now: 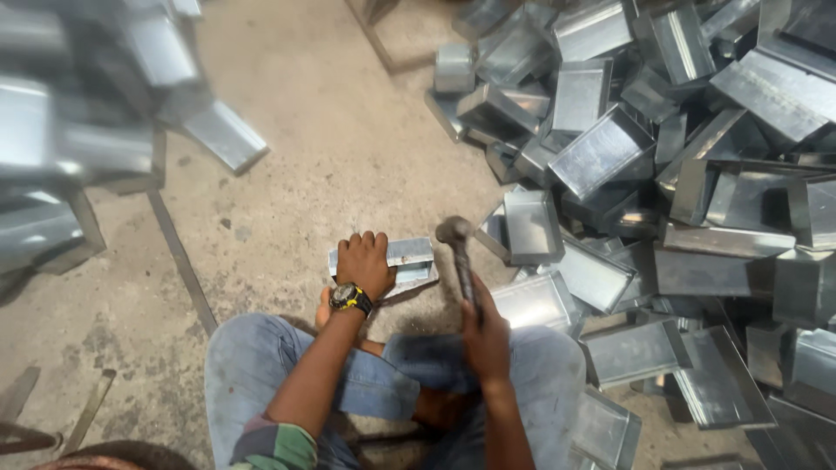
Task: The person hammers the edges and seams of small metal boxes by hand while sitting on the floor, handling each box individually and setting them aside.
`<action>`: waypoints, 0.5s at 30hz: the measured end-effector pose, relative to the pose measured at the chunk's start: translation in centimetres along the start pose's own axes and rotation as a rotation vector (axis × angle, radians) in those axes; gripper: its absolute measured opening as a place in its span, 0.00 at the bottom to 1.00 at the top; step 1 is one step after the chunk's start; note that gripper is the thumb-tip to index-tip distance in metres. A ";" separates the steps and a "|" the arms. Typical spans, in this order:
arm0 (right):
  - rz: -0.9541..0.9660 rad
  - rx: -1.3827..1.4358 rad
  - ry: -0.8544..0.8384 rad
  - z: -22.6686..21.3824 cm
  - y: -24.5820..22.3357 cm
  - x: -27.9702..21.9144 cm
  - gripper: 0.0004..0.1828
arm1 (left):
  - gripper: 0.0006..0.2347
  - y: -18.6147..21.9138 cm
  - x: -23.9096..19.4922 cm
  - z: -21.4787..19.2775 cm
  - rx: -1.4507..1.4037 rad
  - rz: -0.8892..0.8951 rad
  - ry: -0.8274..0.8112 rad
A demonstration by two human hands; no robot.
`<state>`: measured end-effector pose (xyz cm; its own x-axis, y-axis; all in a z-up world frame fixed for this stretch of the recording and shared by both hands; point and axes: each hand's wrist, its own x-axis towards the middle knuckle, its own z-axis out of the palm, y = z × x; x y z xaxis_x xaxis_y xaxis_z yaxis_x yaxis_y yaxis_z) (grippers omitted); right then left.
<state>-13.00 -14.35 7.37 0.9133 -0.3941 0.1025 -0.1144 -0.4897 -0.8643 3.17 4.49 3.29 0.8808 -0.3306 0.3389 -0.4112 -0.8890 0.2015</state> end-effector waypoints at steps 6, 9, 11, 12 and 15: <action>-0.053 0.370 -0.059 0.1 2.9 -0.7 0.29 | 0.14 0.0 -0.9 0.8 0.045 -0.020 -0.035; -0.086 0.291 -0.132 1.4 3.2 0.2 0.29 | 0.14 0.1 -0.4 0.5 0.044 -0.028 -0.048; -0.030 0.353 -0.150 1.7 3.2 0.1 0.28 | 0.15 0.3 -0.4 0.4 0.030 -0.036 -0.057; 0.042 0.465 -0.150 1.7 3.2 -0.1 0.28 | 0.15 0.4 -0.3 0.5 0.020 -0.038 -0.064; 0.003 0.696 -0.136 1.7 3.2 -0.9 0.28 | 0.12 0.2 -0.5 0.9 0.044 -0.042 -0.026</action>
<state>-13.50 -14.26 3.67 0.9593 -0.2719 0.0765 0.1182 0.1403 -0.9830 2.83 4.17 2.29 0.9031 -0.3002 0.3071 -0.3635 -0.9151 0.1746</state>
